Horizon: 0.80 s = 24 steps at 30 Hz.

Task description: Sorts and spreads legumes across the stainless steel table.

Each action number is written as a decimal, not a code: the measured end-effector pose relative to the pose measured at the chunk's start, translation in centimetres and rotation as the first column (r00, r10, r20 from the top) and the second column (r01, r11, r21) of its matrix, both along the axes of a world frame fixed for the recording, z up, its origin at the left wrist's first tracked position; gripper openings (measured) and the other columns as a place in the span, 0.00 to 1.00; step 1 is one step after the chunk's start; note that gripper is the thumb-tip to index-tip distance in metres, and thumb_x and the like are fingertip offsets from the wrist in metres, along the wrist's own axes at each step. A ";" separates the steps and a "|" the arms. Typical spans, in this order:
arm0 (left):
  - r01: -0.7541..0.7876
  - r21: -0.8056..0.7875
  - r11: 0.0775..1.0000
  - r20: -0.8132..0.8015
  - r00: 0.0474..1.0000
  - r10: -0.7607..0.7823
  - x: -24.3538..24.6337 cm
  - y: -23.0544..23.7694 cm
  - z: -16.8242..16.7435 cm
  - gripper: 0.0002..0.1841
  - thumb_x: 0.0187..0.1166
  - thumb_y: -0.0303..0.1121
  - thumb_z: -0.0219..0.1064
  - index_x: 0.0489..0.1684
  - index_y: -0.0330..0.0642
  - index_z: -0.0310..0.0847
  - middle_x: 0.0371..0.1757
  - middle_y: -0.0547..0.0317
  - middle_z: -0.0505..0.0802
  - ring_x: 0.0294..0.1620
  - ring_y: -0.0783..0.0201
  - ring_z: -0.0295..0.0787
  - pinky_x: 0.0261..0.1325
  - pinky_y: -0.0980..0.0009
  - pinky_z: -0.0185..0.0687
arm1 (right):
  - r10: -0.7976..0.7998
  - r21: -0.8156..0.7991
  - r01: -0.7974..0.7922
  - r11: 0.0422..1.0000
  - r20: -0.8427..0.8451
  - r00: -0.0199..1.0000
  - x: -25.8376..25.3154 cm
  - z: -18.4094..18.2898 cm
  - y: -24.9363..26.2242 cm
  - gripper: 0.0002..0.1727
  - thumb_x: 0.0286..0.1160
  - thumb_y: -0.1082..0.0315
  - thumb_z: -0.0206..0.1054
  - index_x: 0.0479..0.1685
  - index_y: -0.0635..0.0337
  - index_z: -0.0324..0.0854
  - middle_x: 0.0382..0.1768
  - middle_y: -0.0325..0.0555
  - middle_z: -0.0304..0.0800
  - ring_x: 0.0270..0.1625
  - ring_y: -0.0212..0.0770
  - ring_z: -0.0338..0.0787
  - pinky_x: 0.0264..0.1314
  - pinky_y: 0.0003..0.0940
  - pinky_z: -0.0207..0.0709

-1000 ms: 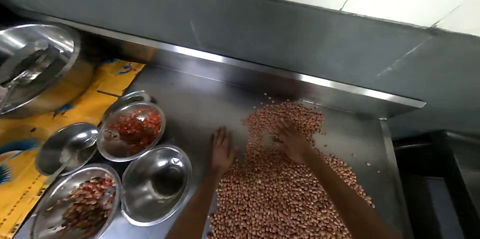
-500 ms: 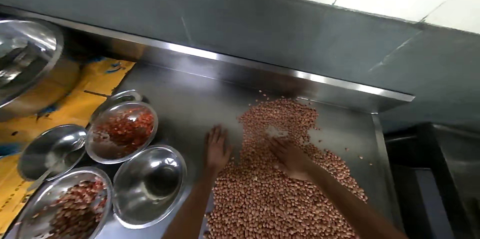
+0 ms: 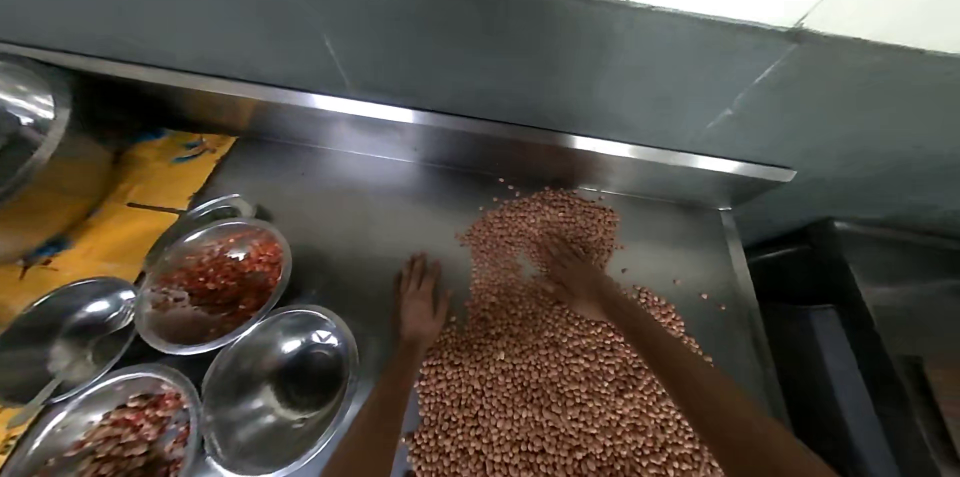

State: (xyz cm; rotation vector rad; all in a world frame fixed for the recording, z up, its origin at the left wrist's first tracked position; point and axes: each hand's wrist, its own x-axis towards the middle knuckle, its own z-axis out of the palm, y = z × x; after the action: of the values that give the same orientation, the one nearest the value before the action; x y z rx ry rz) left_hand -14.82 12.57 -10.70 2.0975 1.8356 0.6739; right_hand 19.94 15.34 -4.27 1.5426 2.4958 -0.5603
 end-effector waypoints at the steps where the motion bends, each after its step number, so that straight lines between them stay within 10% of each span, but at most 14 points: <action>1: 0.001 0.001 1.000 -0.008 1.000 -0.001 0.0 0.0 -0.1 0.31 0.84 0.51 0.55 0.81 0.43 0.75 0.90 0.43 0.67 0.94 0.40 0.51 0.92 0.40 0.43 | 0.006 -0.033 -0.006 0.999 -0.002 1.000 -0.3 0.4 -0.8 0.41 0.91 0.43 0.43 0.97 0.56 0.43 0.97 0.46 0.35 0.98 0.45 0.35 0.98 0.52 0.29; 7: 0.001 -0.021 1.000 -0.010 1.000 -0.001 0.3 0.0 1.0 0.31 0.84 0.49 0.57 0.80 0.39 0.75 0.90 0.40 0.67 0.93 0.38 0.52 0.92 0.40 0.45 | 0.001 -0.207 -0.023 0.978 -0.107 0.994 0.1 3.1 -2.6 0.35 0.93 0.48 0.45 0.96 0.49 0.51 0.96 0.40 0.47 0.97 0.42 0.43 0.98 0.50 0.32; 10: 0.006 0.021 1.000 0.009 1.000 -0.006 0.4 0.0 0.7 0.31 0.83 0.50 0.56 0.79 0.37 0.77 0.89 0.39 0.69 0.92 0.37 0.54 0.91 0.39 0.46 | -0.153 0.047 0.170 0.984 -0.251 0.956 2.5 3.0 -1.1 0.30 0.92 0.55 0.51 0.88 0.58 0.67 0.91 0.49 0.62 0.95 0.51 0.53 0.97 0.51 0.42; 16: 0.013 0.027 1.000 -0.003 1.000 -0.013 0.3 0.1 0.8 0.31 0.84 0.50 0.55 0.79 0.39 0.77 0.89 0.40 0.69 0.92 0.38 0.55 0.91 0.39 0.46 | -0.249 0.099 0.248 0.964 -0.003 0.969 4.4 -0.2 1.2 0.43 0.91 0.43 0.45 0.96 0.64 0.41 0.97 0.57 0.34 0.98 0.56 0.35 0.96 0.58 0.32; 24: 0.006 0.049 0.999 0.002 1.000 -0.006 0.4 0.0 0.4 0.30 0.84 0.48 0.54 0.79 0.38 0.76 0.88 0.38 0.69 0.92 0.36 0.55 0.91 0.39 0.44 | -0.224 -0.176 0.224 0.959 0.019 0.974 3.0 2.5 -2.1 0.38 0.94 0.45 0.42 0.97 0.55 0.44 0.97 0.47 0.37 0.98 0.48 0.36 0.97 0.52 0.32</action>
State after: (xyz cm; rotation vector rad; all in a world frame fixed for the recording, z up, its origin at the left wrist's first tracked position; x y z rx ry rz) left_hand -14.46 12.56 -10.33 2.1315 1.8284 0.7264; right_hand 22.98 13.23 -1.82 1.7635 2.2148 -0.7925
